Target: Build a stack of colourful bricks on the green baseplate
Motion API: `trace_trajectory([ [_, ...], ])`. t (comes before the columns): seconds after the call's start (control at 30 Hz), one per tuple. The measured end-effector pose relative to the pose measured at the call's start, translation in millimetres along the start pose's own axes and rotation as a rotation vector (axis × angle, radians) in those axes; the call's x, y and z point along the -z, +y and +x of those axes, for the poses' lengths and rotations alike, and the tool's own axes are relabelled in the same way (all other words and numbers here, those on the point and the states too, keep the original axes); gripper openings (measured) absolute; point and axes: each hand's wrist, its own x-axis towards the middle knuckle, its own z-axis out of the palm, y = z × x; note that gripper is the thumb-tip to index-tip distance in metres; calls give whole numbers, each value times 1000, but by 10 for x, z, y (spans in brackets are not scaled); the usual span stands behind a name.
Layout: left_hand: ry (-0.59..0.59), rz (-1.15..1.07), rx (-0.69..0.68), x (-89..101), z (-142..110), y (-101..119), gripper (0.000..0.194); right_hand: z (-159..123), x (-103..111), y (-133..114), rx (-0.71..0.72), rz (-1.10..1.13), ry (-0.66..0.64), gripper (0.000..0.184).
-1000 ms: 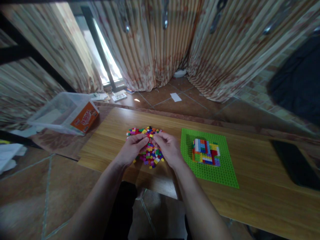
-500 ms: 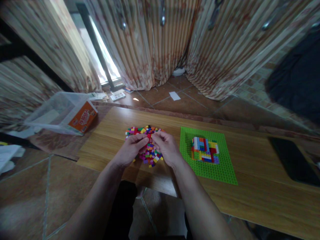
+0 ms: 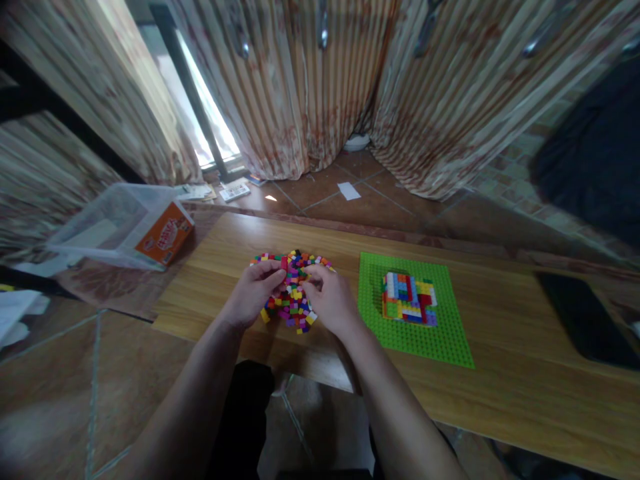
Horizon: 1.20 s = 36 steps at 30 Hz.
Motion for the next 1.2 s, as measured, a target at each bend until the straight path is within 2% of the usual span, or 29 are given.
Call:
trace_trajectory([
  [0.1, -6, -10, -5, -12, -7, -4, 18, 2, -1, -29, -8, 96, -13, 21],
  [0.33, -124, -32, -46, -54, -56, 3, 19, -1, -58, -57, -76, 298, -52, 27],
  [0.57, -125, -69, -11, -47, -66, 23, 22, -29, -13, -127, -155, 486, -151, 34],
  [0.63, -109, -79, -10, -30, -63, 26, 21, -16, 15, -101, -145, 425, -122, 31],
  [0.77, -42, -61, 23, -6, -49, 14, 18, 6, 50, -9, -59, 88, -15, 15],
  [0.9, 8, -54, 61, -20, -33, -8, 17, -3, 27, 22, 16, -103, 6, 9],
  [1.0, 0, -58, 59, -41, -34, -9, 19, -11, 0, -1, 16, -45, 21, 13],
  [1.2, -47, -100, 61, -62, -67, 36, 31, -11, -47, -48, -92, 283, -46, 24],
])
